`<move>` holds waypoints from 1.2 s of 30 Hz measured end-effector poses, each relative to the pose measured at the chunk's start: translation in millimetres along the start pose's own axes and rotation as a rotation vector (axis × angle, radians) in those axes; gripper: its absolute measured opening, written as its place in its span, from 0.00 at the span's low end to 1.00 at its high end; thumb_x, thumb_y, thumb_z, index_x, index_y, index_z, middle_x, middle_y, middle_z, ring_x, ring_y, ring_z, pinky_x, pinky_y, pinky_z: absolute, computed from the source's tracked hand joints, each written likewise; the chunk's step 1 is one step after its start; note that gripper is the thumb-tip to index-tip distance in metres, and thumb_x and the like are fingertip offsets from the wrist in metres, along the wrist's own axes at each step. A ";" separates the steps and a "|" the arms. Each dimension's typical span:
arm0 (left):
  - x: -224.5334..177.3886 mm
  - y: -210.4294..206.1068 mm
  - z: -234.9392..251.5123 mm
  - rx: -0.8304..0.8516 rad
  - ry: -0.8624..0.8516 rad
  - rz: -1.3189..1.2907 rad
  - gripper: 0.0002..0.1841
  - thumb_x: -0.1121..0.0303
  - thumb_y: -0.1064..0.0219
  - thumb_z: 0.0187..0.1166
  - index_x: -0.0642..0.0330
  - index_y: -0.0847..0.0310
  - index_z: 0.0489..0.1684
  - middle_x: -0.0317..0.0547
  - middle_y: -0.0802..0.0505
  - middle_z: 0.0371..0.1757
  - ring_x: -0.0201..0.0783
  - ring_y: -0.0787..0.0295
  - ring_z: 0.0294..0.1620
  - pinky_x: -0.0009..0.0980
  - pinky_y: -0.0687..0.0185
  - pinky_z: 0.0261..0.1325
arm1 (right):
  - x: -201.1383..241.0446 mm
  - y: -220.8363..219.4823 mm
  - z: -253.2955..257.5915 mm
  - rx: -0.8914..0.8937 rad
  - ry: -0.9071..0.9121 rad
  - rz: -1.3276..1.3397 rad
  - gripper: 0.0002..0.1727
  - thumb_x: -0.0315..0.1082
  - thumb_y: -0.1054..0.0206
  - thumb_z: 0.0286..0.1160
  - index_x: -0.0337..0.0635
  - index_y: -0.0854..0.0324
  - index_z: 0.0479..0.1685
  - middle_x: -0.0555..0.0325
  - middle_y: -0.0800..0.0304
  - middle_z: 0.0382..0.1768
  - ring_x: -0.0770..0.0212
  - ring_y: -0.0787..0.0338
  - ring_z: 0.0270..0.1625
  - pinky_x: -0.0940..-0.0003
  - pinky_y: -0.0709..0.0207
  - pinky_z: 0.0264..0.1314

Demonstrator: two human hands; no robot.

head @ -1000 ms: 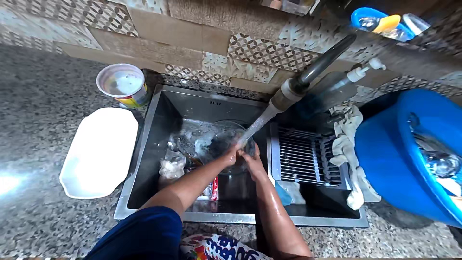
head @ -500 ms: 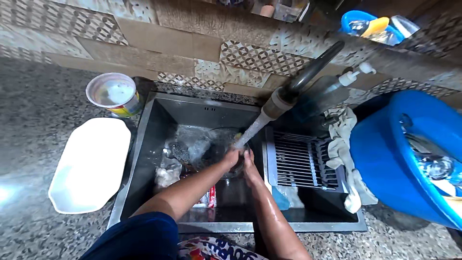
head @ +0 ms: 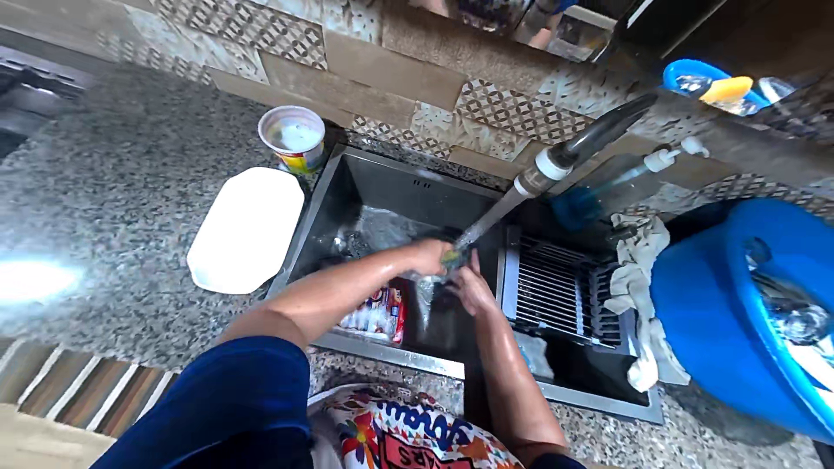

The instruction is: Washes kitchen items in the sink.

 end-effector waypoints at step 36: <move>-10.3 58.3 25.4 -0.542 -0.354 -0.260 0.31 0.70 0.34 0.79 0.60 0.32 0.86 0.59 0.35 0.91 0.54 0.43 0.93 0.52 0.47 0.93 | 71.6 30.7 14.6 -0.103 0.131 -0.154 0.18 0.45 0.42 0.91 0.37 0.18 0.48 0.63 0.18 0.18 0.71 0.20 0.17 0.74 0.20 0.24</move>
Point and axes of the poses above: each hand's wrist, its own z-axis towards the middle knuckle, its own y-axis out of the back of the hand, x = y × z, the point moved 8 cm from there along z, towards the middle knuckle
